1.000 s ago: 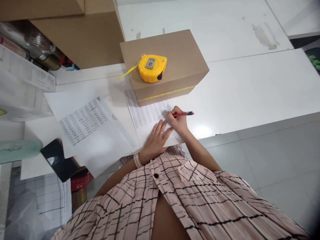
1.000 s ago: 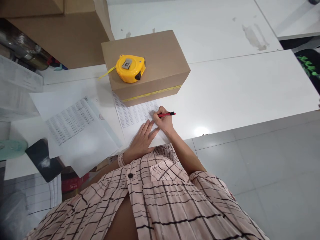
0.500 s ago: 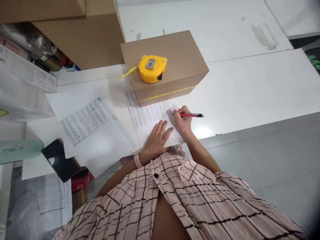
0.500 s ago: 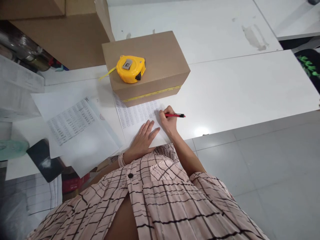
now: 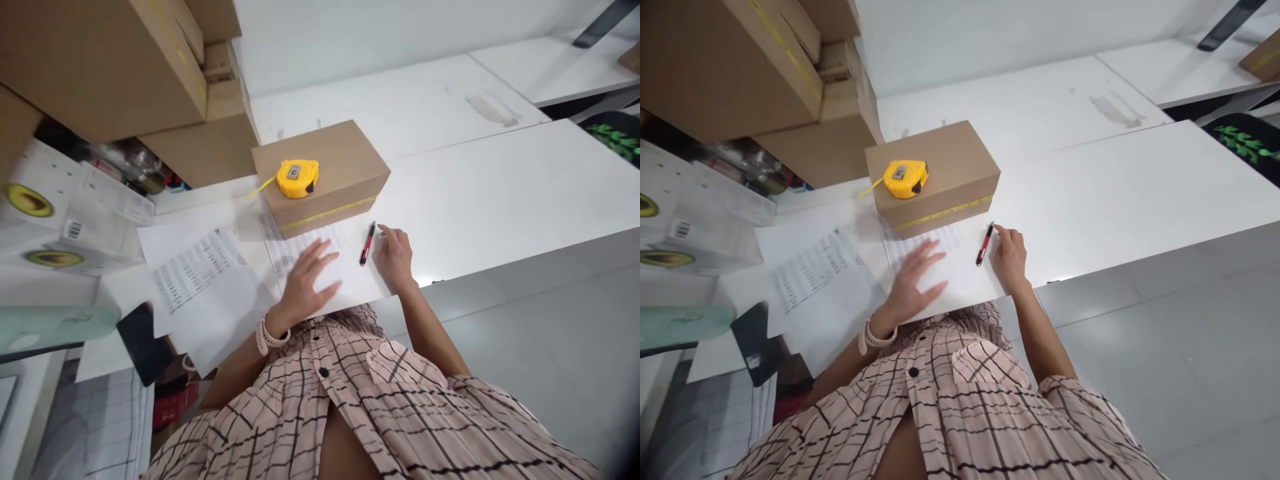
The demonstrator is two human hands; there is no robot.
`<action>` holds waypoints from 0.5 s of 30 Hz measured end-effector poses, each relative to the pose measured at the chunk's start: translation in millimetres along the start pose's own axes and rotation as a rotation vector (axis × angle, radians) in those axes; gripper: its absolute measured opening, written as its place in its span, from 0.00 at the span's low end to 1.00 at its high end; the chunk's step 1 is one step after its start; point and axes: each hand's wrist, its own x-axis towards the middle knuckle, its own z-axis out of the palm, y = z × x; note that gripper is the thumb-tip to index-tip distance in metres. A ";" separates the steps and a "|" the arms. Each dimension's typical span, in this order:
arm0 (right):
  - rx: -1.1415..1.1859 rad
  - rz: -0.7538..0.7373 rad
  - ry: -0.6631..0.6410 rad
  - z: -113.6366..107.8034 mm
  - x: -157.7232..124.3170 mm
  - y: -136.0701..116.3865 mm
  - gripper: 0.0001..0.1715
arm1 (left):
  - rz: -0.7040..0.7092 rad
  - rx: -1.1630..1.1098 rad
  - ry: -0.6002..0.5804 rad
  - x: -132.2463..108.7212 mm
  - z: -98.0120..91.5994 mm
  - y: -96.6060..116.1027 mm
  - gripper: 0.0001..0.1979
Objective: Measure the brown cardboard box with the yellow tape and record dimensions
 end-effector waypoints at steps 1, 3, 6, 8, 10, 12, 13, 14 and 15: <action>0.013 0.006 0.016 1.4 0.5 0.1 0.29 | 0.006 0.036 0.133 15.8 -15.7 -2.7 0.21; 0.039 0.014 0.043 2.4 1.5 0.1 0.26 | -0.026 0.128 0.320 50.3 -43.2 -11.5 0.20; 0.085 0.037 0.079 1.1 1.0 0.3 0.23 | -0.160 0.222 0.345 98.3 -64.0 -30.0 0.30; 0.121 0.058 0.095 0.0 -0.7 0.9 0.22 | -0.273 0.236 0.256 121.1 -65.3 -41.1 0.37; 0.161 0.071 0.115 -1.7 -2.4 -0.2 0.21 | -0.348 0.204 0.183 134.1 -62.7 -45.8 0.38; 0.216 0.074 0.175 -6.2 -1.7 -6.6 0.20 | -0.362 0.138 0.178 137.5 -61.3 -40.9 0.35; 0.259 0.073 0.214 -10.3 0.4 -13.0 0.19 | -0.356 0.090 0.188 136.3 -61.8 -34.7 0.32; 0.324 0.074 0.243 -16.0 3.9 -21.7 0.18 | -0.352 0.033 0.189 133.8 -63.1 -26.4 0.30; 0.418 0.080 0.250 -23.2 8.9 -32.7 0.18 | -0.355 -0.031 0.168 130.3 -65.2 -16.6 0.28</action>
